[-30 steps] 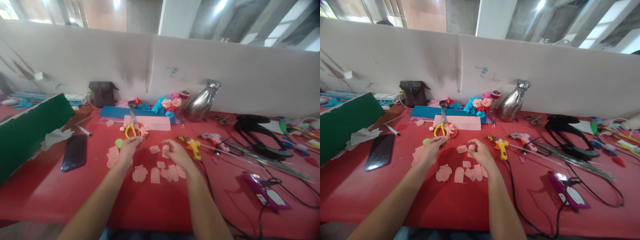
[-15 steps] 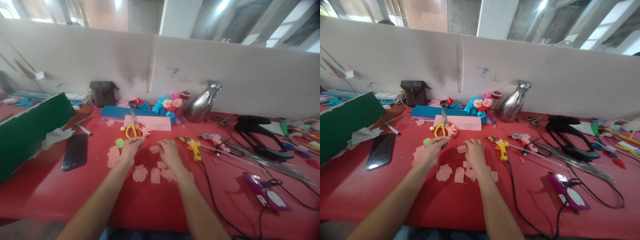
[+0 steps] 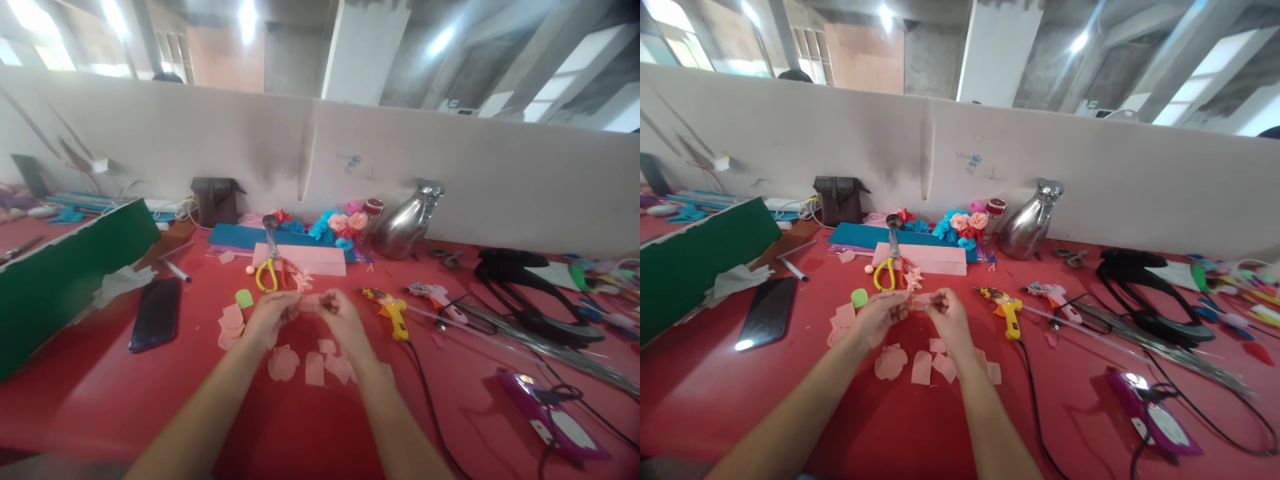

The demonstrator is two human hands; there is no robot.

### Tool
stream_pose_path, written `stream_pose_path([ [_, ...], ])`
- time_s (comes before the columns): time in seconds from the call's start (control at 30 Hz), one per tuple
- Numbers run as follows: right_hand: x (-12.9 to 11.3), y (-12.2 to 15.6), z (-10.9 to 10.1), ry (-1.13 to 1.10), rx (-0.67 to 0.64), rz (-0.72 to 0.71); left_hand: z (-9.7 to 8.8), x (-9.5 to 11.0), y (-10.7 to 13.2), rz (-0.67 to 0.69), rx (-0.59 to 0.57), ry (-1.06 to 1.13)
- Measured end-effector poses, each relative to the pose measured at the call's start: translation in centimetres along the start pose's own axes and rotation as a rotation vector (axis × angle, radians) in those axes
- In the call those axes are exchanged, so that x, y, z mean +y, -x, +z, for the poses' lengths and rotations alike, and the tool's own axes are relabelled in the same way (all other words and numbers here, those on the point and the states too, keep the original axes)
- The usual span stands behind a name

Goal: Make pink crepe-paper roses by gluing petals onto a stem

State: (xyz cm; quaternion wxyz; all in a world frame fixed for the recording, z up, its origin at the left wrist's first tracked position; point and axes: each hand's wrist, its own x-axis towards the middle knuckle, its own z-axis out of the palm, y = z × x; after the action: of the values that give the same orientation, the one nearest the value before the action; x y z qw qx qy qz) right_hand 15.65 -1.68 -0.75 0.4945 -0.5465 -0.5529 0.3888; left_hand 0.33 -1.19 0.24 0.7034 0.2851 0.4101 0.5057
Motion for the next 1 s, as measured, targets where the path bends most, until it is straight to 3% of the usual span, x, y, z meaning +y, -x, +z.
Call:
stream_pose_path([
  [0.07,-0.4,0.2,0.2,-0.147,0.002,0.014,0.1,-0.1,0.0,-0.048,-0.062,0.056],
  [0.17,-0.6,0.3,0.2,-0.192,-0.039,0.041,0.3,-0.2,0.1,-0.051,-0.094,0.065],
  [0.4,-1.0,0.4,-0.5,0.24,-0.058,-0.135,0.9,0.0,0.6,0.02,-0.072,-0.036],
  [0.53,-2.1,0.7,-1.5,0.433,-0.027,-0.143,0.8,-0.3,0.3,0.051,-0.006,-0.062],
  [0.63,-4.1,1.4,-2.2,0.255,-0.08,-0.083,0.5,-0.5,-0.2,0.116,0.061,-0.111],
  [0.77,-6.6,2.2,-1.5,-0.222,-0.31,0.01,0.3,-0.5,-0.4,0.167,0.054,-0.109],
  [0.87,-6.4,2.0,0.5,-0.173,-0.181,-0.008,0.4,-0.3,-0.3,0.176,0.062,-0.082],
  [1.0,-4.4,1.6,2.7,-0.31,-0.012,0.086,0.5,-0.2,-0.1,0.179,0.049,-0.038],
])
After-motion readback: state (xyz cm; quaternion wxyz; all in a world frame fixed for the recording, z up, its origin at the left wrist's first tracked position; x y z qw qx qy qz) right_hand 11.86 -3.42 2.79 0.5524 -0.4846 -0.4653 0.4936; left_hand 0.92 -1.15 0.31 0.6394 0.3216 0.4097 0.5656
